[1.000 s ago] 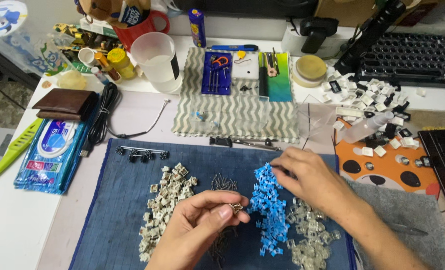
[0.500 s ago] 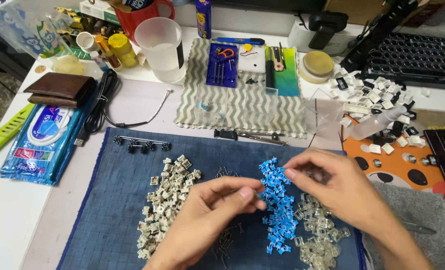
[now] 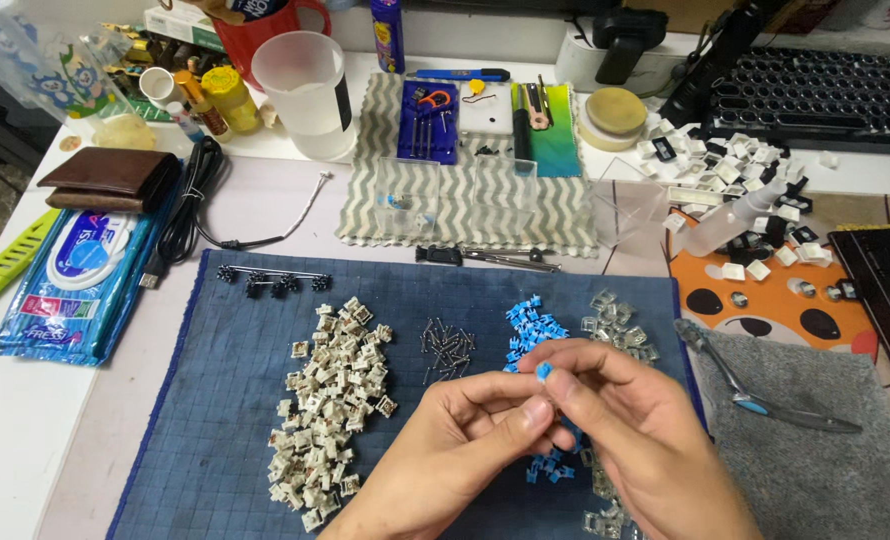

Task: The person assembles mechanical keyboard switches by hand. They pick up a switch housing, insert a metal stem, place a blue stem on top, and add a clear housing cover. The person repeats this process for multiple switches, placing the completed units into a clear container.

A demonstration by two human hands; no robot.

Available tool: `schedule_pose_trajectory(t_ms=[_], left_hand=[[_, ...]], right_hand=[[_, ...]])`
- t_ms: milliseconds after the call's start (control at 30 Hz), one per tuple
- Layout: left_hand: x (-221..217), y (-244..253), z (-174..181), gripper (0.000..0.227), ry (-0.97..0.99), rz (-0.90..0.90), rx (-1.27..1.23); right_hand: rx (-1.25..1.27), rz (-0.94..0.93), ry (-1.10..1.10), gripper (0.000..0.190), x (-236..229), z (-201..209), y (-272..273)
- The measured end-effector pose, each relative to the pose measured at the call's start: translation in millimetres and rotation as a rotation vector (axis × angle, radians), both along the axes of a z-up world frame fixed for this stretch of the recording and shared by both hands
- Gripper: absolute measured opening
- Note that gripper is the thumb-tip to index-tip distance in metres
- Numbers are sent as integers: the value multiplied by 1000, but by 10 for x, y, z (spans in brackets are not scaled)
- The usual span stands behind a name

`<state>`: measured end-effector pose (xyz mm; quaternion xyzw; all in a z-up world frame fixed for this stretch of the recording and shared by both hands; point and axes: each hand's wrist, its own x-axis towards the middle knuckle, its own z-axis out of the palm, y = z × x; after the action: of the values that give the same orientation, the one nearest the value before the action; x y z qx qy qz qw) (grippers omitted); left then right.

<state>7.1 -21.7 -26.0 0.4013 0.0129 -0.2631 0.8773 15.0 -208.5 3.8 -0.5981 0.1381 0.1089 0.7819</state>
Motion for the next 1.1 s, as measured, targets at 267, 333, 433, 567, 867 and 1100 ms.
schedule_pose_trajectory(t_ms=[267, 333, 433, 567, 867, 1100], left_hand=[[-35, 6, -77, 39, 45, -3, -115], [-36, 21, -106, 41, 61, -9, -165], [-26, 53, -157, 37, 87, -55, -188], [7, 55, -159, 43, 179, -67, -160], [-50, 52, -169, 43, 187, -101, -241], [-109, 50, -166, 41, 208, -110, -242]], right_hand=[[-55, -2, -222, 25, -45, -3, -64], [-25, -48, -227, 34, -44, 18, -141], [25, -89, -392, 7, -58, -75, -319], [-171, -253, -242, 18, -43, 19, -353], [-403, -221, -393, 15, -144, -11, -359], [-443, -154, -448, 17, -261, 25, -329]])
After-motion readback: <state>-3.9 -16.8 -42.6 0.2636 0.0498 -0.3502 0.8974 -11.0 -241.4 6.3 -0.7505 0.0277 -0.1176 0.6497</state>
